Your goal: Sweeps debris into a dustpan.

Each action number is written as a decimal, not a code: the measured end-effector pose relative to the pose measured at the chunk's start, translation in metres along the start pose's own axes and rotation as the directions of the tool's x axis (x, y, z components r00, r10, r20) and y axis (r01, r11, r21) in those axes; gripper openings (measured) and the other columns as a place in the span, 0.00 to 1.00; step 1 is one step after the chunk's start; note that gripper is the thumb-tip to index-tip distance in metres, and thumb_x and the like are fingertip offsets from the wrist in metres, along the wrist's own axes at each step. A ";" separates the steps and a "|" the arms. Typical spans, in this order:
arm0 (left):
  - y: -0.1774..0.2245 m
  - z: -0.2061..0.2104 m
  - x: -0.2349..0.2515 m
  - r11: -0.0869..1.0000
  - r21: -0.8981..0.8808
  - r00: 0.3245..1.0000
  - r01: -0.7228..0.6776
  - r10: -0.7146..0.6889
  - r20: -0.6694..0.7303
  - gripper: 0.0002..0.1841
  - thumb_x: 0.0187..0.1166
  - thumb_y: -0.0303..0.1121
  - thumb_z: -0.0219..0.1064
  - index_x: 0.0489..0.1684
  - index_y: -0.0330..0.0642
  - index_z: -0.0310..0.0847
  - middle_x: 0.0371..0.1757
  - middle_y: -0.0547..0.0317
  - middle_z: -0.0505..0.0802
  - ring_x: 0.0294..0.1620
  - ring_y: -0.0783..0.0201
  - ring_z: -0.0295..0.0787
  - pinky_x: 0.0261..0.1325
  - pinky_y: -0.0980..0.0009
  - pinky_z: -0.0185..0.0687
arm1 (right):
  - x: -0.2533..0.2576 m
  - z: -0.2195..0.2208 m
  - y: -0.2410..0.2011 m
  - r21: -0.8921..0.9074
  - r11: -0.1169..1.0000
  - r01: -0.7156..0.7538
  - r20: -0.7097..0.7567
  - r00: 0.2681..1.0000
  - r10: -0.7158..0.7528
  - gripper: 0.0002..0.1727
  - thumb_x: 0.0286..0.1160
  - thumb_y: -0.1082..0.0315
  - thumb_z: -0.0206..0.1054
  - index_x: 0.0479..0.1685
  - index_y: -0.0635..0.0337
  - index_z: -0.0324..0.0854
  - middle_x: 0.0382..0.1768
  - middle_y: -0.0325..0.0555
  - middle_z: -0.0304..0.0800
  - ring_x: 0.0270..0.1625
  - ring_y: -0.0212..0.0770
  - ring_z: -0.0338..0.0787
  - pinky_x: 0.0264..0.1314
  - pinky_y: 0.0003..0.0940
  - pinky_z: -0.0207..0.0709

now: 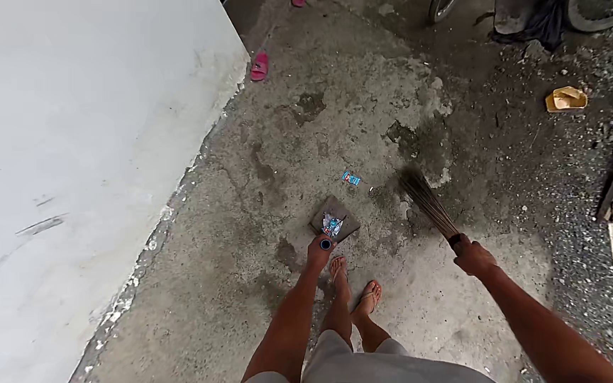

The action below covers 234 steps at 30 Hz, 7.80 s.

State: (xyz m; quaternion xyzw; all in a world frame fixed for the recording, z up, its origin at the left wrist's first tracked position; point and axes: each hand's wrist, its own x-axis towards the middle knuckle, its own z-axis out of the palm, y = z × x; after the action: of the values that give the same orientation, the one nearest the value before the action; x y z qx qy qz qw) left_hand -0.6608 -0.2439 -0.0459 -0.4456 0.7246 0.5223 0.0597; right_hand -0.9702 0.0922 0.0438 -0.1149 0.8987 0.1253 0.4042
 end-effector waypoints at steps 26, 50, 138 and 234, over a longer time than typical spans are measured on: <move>0.015 -0.019 0.056 0.952 -0.283 0.969 0.116 -0.170 -0.177 0.14 0.72 0.26 0.76 0.52 0.29 0.86 0.56 0.42 0.91 0.61 0.56 0.87 0.71 0.59 0.78 | 0.028 -0.016 -0.176 -0.150 0.951 0.272 0.253 0.940 -0.229 0.55 0.62 0.59 0.79 0.95 0.51 0.51 0.77 0.75 0.72 0.65 0.75 0.85 0.59 0.74 0.80; 0.018 -0.108 0.120 0.838 -0.521 0.798 0.161 -0.422 -0.431 0.17 0.75 0.29 0.75 0.58 0.29 0.85 0.62 0.41 0.90 0.67 0.53 0.85 0.76 0.56 0.75 | 0.140 -0.182 -0.356 -0.444 0.661 0.605 0.339 0.796 -0.501 0.51 0.65 0.59 0.79 0.92 0.57 0.56 0.74 0.77 0.74 0.67 0.76 0.83 0.62 0.75 0.78; 0.416 -0.393 0.631 0.719 -0.683 0.652 0.132 -0.582 -0.486 0.17 0.70 0.25 0.74 0.56 0.26 0.84 0.63 0.40 0.89 0.67 0.55 0.85 0.74 0.57 0.77 | 0.568 -0.871 -0.824 -0.636 0.571 0.519 0.182 0.820 -0.542 0.33 0.67 0.65 0.74 0.79 0.43 0.77 0.68 0.73 0.82 0.66 0.78 0.82 0.59 0.81 0.74; 0.767 -0.206 1.101 0.493 -0.851 0.445 0.183 -0.813 -0.375 0.20 0.74 0.33 0.77 0.61 0.32 0.86 0.68 0.41 0.89 0.72 0.52 0.84 0.80 0.55 0.73 | 0.867 -1.244 -0.859 -0.685 0.228 0.692 0.579 0.707 -0.407 0.51 0.76 0.53 0.71 0.97 0.51 0.45 0.69 0.67 0.84 0.71 0.64 0.85 0.73 0.62 0.76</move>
State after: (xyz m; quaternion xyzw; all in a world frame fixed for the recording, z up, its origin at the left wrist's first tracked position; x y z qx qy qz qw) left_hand -1.7824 -1.0094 -0.0216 -0.8140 0.2292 0.4704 -0.2521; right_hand -2.1347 -1.2039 0.0731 -0.5969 0.5317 0.4259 0.4238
